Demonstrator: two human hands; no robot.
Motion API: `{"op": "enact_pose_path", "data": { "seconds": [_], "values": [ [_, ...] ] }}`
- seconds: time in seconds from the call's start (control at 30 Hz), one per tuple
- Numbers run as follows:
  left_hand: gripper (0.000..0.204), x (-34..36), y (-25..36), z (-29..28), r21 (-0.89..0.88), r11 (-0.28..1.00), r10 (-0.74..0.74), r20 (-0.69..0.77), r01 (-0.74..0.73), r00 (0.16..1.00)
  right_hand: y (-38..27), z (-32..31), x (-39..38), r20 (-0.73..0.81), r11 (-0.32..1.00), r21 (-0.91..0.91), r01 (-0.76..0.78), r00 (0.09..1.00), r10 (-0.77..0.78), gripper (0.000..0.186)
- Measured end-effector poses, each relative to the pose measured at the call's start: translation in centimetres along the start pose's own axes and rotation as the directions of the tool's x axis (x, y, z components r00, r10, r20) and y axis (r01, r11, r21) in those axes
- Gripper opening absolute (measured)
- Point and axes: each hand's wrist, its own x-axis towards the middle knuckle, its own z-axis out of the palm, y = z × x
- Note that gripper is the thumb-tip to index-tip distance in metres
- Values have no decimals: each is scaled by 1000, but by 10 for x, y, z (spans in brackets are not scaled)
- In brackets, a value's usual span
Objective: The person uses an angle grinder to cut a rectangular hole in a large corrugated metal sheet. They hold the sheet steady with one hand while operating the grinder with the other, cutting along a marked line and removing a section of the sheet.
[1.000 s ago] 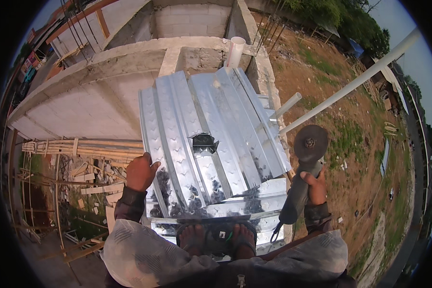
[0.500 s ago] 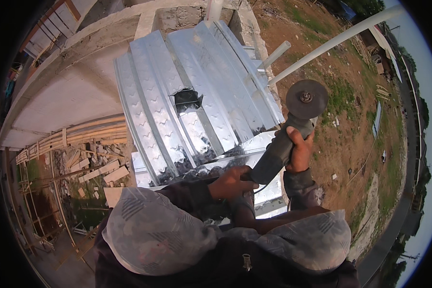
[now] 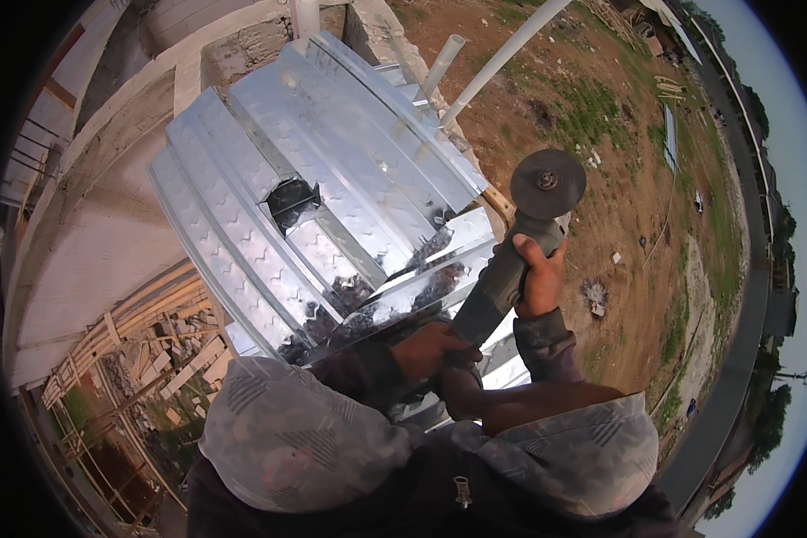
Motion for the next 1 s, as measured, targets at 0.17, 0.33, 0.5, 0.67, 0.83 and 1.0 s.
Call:
{"op": "enact_pose_path", "data": {
  "seconds": [0.17,0.33,0.5,0.67,0.83,1.0],
  "values": [
    [28,-10,9,15,216,975,69,-50,-56,996,-2,3,-3,-21,999,-32,-16,1000,15,51],
    [26,2,-16,-2,-206,976,74,-11,-75,997,-4,12,-1,-19,999,10,-35,999,35,58],
    [30,0,-12,-14,-562,826,116,227,33,967,0,11,5,-24,999,12,-40,999,40,57],
    [43,-15,49,-12,35,998,-57,142,52,988,-16,8,-2,29,982,80,-173,985,171,52],
    [61,8,69,7,-39,999,33,186,-26,982,-15,13,-2,168,967,147,-210,968,185,49],
    [73,28,59,14,330,925,177,58,-186,982,-13,-8,4,185,985,3,-173,968,169,60]
  ]
}}
